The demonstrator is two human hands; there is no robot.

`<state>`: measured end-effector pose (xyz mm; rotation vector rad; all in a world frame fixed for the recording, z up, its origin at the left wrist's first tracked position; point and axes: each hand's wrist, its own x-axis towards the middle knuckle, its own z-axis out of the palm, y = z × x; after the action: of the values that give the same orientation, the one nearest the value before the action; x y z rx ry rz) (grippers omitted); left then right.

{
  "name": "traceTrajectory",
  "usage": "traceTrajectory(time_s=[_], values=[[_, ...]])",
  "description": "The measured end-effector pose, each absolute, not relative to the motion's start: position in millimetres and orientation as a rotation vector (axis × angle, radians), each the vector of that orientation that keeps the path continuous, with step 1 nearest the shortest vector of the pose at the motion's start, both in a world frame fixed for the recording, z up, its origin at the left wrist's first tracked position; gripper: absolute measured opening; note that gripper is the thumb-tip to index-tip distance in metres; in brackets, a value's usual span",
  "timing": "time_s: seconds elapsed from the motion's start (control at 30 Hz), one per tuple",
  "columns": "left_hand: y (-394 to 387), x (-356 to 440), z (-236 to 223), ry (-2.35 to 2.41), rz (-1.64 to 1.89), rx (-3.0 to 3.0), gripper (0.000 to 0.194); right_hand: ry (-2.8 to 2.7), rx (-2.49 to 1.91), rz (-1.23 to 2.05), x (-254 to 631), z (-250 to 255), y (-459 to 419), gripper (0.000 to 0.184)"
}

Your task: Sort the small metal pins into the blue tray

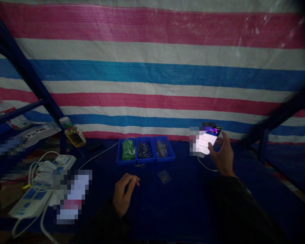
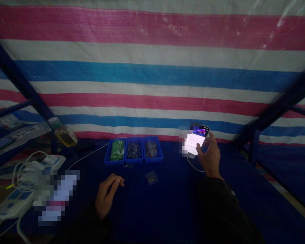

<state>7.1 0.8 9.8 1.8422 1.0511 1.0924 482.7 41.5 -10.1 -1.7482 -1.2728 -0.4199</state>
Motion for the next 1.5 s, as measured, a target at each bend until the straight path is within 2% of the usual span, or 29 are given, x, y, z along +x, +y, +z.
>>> traceTrajectory(time_s=[0.47,0.77,0.97,1.23,1.5], values=[[1,8,11,1.043,1.081,1.844,0.028,-1.424,-1.793,-0.488,477,6,32,0.054],[2,7,8,1.070,1.076,1.888,0.027,-1.462,-1.837,-0.456,480,5,29,0.056],[1,23,10,1.021,0.888,2.188,0.018,-1.493,-1.826,-0.466,489,1,31,0.060],[4,61,13,0.906,0.582,2.529,0.051,-1.405,-1.831,-0.421,488,11,19,0.062],[1,60,8,0.862,0.517,2.557,0.034,-1.432,-1.835,-0.338,484,18,16,0.057]])
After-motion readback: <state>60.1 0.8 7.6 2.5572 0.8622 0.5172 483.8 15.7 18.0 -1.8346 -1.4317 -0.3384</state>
